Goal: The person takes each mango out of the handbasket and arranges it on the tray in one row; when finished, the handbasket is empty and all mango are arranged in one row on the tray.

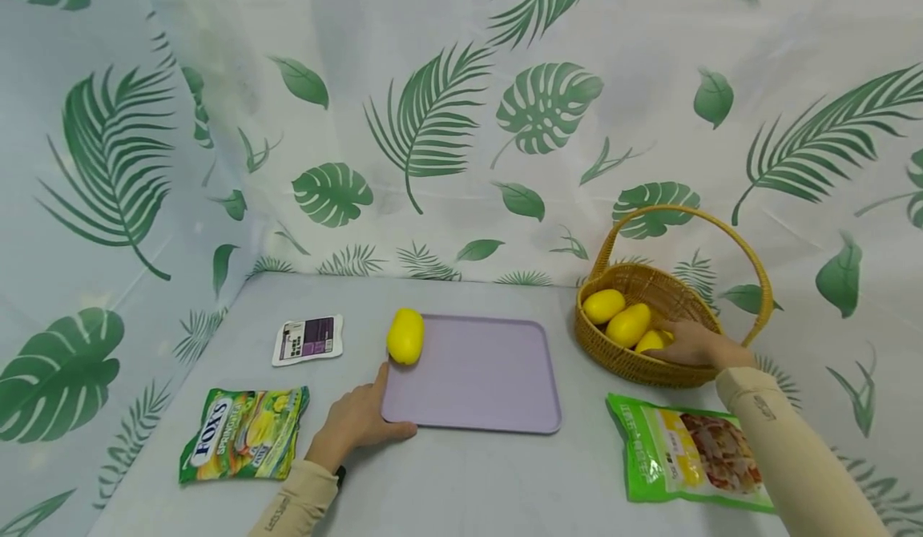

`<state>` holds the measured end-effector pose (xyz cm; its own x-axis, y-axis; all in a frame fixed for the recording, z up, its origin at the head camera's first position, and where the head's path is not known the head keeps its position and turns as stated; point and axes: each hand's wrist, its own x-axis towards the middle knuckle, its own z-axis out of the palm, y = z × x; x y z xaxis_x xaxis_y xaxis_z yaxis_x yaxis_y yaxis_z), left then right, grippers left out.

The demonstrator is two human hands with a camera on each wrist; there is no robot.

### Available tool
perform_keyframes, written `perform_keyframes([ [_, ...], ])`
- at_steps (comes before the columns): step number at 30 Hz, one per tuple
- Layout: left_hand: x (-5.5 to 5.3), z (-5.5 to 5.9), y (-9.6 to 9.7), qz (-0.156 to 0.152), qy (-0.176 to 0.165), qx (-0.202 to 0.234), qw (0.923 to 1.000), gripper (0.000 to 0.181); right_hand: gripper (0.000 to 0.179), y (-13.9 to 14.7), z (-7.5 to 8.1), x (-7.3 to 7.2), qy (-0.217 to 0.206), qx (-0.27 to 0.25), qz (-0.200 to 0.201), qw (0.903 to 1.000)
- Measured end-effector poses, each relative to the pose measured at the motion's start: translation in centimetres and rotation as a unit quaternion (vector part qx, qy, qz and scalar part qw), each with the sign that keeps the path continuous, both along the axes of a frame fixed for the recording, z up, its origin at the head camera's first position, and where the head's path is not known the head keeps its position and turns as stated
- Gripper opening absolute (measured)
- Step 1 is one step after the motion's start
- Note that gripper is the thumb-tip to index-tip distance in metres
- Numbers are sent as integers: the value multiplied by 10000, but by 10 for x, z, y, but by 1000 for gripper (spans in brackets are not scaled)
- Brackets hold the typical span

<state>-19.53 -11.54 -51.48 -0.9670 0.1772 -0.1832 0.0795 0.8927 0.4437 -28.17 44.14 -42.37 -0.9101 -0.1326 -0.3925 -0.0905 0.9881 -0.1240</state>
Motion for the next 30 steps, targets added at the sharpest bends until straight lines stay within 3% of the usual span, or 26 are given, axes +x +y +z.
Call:
perform_keyframes([
  [11,0,2,3,-11,-64,-6,10000,123,103,6,-1,0,258,-30,-50,9997],
  [20,-1,3,1,-7,-14,-6,10000,122,105,2,14,1,645,-48,-55,9979],
  [30,3,4,1,-31,-61,-21,10000,121,98,-1,17,5,824,-268,-24,9962],
])
